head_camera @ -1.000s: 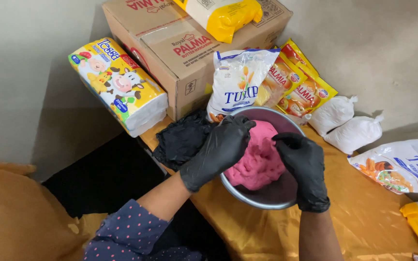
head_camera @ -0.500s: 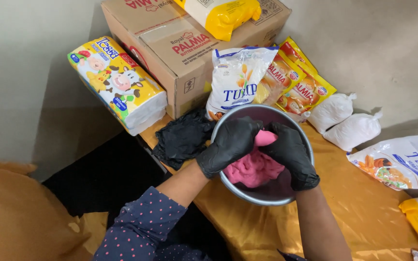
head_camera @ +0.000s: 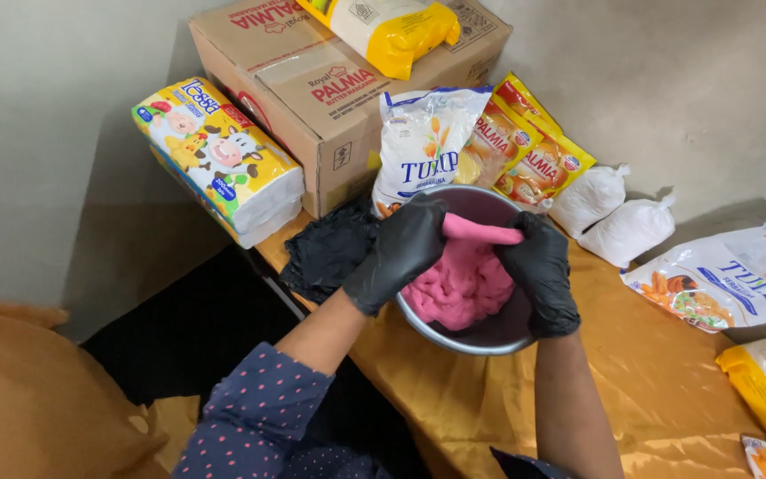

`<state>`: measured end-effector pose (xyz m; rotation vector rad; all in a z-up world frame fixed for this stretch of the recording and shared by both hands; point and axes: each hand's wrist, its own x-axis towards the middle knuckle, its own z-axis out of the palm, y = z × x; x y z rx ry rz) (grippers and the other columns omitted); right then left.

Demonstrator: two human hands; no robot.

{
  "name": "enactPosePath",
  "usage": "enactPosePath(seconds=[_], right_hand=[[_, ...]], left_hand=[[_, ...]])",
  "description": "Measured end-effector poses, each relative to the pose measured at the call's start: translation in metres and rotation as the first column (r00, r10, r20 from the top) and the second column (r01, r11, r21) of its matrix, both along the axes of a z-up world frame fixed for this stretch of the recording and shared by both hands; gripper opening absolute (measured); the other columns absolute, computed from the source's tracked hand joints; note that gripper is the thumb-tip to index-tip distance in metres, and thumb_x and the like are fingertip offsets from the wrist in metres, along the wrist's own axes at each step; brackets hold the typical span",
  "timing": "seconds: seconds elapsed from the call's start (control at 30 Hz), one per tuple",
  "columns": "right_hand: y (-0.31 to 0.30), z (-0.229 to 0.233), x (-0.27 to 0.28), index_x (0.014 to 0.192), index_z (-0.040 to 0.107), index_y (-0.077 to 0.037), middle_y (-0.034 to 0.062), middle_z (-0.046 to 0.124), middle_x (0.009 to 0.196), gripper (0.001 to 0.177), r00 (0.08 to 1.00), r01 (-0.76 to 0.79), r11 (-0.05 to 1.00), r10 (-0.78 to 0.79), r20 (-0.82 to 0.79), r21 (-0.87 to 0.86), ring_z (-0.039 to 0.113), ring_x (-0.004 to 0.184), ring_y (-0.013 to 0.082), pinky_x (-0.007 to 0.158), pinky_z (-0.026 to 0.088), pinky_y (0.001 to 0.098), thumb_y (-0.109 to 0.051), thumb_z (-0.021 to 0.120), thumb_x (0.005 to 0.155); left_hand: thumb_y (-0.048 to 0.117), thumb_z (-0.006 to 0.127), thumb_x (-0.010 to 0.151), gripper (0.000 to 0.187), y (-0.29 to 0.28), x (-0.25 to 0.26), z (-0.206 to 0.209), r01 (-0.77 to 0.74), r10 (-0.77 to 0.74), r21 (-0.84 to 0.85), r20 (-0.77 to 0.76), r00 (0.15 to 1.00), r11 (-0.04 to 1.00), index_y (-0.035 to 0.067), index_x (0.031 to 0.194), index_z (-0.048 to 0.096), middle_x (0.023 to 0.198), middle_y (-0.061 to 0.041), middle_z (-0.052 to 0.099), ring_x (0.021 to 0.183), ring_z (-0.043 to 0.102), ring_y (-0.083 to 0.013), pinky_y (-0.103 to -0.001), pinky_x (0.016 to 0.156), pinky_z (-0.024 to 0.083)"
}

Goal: Kneading a ball of pink dough in a metal bowl by hand on a workspace filled with baking ingredients.

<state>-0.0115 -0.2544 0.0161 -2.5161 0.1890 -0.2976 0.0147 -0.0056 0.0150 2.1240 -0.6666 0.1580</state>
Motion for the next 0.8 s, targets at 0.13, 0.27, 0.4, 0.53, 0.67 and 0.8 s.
enactPosePath(seconds=[0.13,0.27,0.4,0.53,0.67,0.8], right_hand=[[0.019,0.079,-0.055,0.119,0.073,-0.011,0.0218,0.073,0.114,0.051,0.953,-0.206,0.977,0.211,-0.217,0.045,0.067,0.113,0.0413,0.098,0.054,0.0531,-0.032,0.084,0.073],[0.012,0.083,-0.076,0.115,0.073,0.0,0.0281,0.074,0.117,0.036,0.791,-0.528,0.845,0.525,-0.313,0.082,0.067,0.113,0.0503,0.092,0.055,0.0609,-0.017,0.075,0.082],[0.01,0.046,-0.06,0.121,0.077,-0.015,0.0183,0.075,0.117,0.036,0.703,-0.634,0.773,0.567,-0.429,-0.019,0.068,0.112,0.0436,0.091,0.056,0.0529,-0.019,0.072,0.085],[0.005,-0.004,-0.024,0.111,0.08,-0.014,0.0149,0.073,0.107,0.031,0.698,-0.667,0.742,0.587,-0.41,-0.073,0.07,0.106,0.0396,0.087,0.057,0.0458,-0.02,0.077,0.081],[0.01,-0.017,0.007,0.107,0.078,-0.019,0.0078,0.075,0.109,0.036,0.741,-0.571,0.811,0.441,-0.507,-0.13,0.07,0.109,0.0344,0.09,0.056,0.0457,-0.039,0.079,0.077],[0.015,-0.021,0.024,0.103,0.077,-0.027,-0.0012,0.078,0.111,0.048,0.764,-0.442,0.866,0.226,-0.605,-0.234,0.07,0.113,0.0279,0.095,0.055,0.0456,-0.063,0.082,0.072]], left_hand=[[0.04,0.073,0.086,0.053,0.014,-0.041,0.032,0.221,-0.211,0.141,-0.084,0.974,0.965,0.001,0.122,0.069,0.111,-0.033,0.068,0.11,0.066,-0.0473,-0.049,0.095,0.054],[0.033,0.073,0.084,0.04,0.017,-0.066,0.004,0.292,-0.301,0.379,-0.036,0.953,0.878,0.001,0.109,0.075,0.097,-0.03,0.071,0.095,0.071,-0.0468,-0.047,0.085,0.058],[0.044,0.079,0.071,0.035,-0.035,-0.038,-0.102,0.054,-0.197,0.535,0.215,0.957,0.843,0.011,0.083,0.074,0.073,-0.016,0.06,0.07,0.068,-0.0359,-0.046,0.063,0.061],[0.045,0.083,0.071,0.05,-0.052,-0.028,-0.096,0.1,-0.227,0.532,0.178,0.957,0.841,-0.002,0.085,0.072,0.078,-0.023,0.062,0.082,0.068,-0.0422,-0.052,0.074,0.061],[0.044,0.085,0.067,0.051,-0.048,-0.031,-0.07,0.041,-0.209,0.658,0.179,0.961,0.752,-0.001,0.087,0.073,0.083,-0.019,0.063,0.087,0.062,-0.0416,-0.066,0.076,0.055],[0.032,0.066,0.084,0.031,-0.028,-0.016,-0.081,0.254,-0.233,0.272,-0.106,0.967,0.928,0.003,0.09,0.076,0.092,-0.028,0.071,0.095,0.067,-0.0521,-0.061,0.082,0.057]])
